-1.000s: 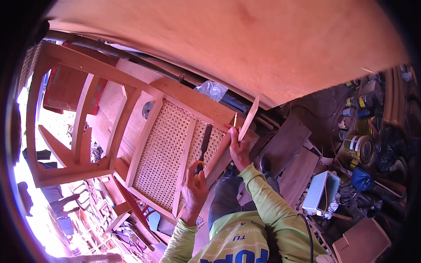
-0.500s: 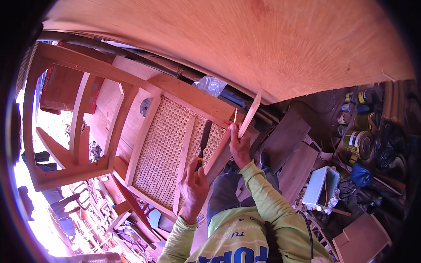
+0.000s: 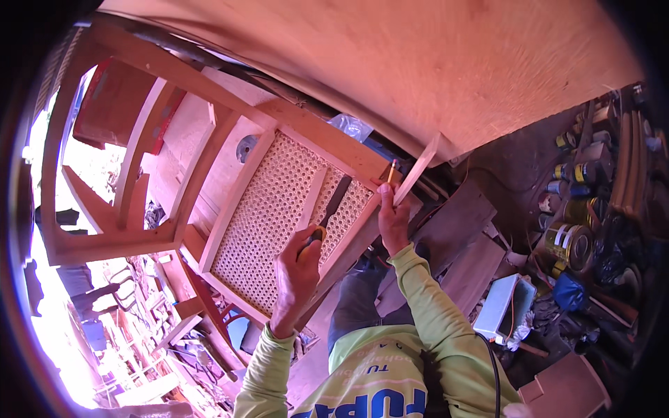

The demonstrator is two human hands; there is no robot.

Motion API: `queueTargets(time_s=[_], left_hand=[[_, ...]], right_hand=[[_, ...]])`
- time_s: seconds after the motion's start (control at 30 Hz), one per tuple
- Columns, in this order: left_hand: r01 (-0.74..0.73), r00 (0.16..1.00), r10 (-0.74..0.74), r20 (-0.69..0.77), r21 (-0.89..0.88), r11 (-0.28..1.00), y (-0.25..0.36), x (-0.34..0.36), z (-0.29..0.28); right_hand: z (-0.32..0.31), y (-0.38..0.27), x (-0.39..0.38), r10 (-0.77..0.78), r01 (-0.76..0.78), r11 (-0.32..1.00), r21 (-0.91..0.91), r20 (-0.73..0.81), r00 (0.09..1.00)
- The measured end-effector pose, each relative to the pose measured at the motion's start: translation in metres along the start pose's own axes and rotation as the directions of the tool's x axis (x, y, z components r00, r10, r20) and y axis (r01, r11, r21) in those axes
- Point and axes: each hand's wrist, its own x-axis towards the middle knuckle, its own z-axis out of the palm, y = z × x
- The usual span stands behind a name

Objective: Repairing and assembling parts of a wooden chair frame on a workbench.

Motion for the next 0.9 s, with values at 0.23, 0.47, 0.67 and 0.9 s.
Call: queueTargets(time_s=[0.23, 0.47, 0.67, 0.9], left_hand=[[0.021, 0.978, -0.104, -0.180, -0.412, 0.911, 0.002, -0.012, -0.015], [0.013, 0.997, -0.012, -0.070, 0.016, 1.000, -0.019, -0.037, -0.010], [0.050, 0.996, -0.056, -0.075, -0.082, 0.995, -0.022, -0.037, -0.003], [-0.040, 0.992, 0.029, -0.124, -0.087, 0.995, -0.031, -0.033, -0.003]], right_hand=[[-0.009, 0.009, 0.005, -0.002, 0.002, 1.000, 0.001, 0.005, 1.000], [-0.003, -0.014, -0.013, -0.524, 0.432, 0.776, -0.460, -0.087, 0.847], [0.001, -0.025, -0.011, -0.084, 0.093, 0.904, -0.418, 0.038, 0.996], [0.020, -0.032, 0.007, -0.131, 0.202, 0.835, -0.512, 0.171, 0.976]])
